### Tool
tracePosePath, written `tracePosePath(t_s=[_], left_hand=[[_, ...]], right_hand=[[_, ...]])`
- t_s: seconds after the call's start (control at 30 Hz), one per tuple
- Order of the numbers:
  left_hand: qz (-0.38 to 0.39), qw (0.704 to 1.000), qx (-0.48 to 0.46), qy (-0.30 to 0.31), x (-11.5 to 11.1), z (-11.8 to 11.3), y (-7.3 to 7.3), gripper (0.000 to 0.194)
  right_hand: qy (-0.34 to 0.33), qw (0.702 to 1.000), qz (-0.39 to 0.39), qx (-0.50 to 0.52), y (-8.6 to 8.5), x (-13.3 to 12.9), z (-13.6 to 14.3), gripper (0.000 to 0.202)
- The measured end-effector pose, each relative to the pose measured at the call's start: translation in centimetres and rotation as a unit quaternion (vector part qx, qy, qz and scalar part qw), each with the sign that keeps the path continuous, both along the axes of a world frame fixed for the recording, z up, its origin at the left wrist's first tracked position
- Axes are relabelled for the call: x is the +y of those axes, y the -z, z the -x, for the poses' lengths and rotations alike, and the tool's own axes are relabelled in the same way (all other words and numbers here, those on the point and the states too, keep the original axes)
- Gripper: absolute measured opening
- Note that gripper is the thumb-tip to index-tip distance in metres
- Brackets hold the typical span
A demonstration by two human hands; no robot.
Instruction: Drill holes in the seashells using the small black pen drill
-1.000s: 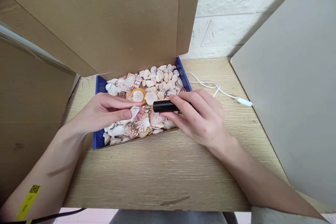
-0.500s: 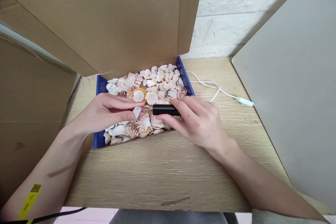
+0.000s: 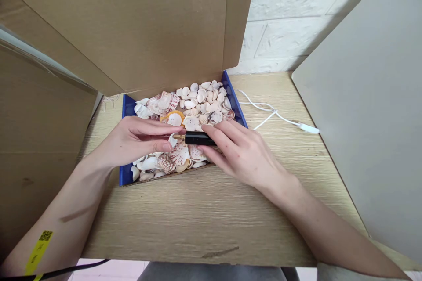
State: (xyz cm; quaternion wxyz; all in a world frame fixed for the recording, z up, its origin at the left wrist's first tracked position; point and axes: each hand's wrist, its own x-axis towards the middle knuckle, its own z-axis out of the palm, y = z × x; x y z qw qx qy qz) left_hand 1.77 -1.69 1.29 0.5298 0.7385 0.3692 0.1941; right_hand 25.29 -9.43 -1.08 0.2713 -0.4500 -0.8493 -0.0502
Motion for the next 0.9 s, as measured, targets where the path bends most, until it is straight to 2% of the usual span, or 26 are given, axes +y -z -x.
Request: tracePosePath(t_s=[0.13,0.3,0.5,0.7,0.9], left_hand=[[0.043,0.999,0.003,-0.026,-0.19,-0.02,-0.02,0.036],[0.109,0.993,-0.045,-0.027,-0.17,0.14,0.01,0.037],[0.097,0.992,-0.071,-0.034,0.00,0.00,-0.31,0.032],[0.067,0.995,-0.048,-0.048,-0.10,-0.27,-0.48,0.031],[0.105,0.993,-0.025,-0.037,0.02,-0.19,-0.26,0.035]], right_hand=[[0.010,1.000,-0.012,0.000,0.09,-0.02,0.10,0.035],[0.010,1.000,-0.023,0.005,0.23,-0.01,-0.08,0.035],[-0.002,1.000,-0.024,0.004,0.31,0.04,-0.20,0.036],[-0.008,0.999,-0.048,0.000,0.14,-0.01,-0.10,0.036],[-0.005,0.999,-0.046,0.000,0.28,0.04,-0.16,0.037]])
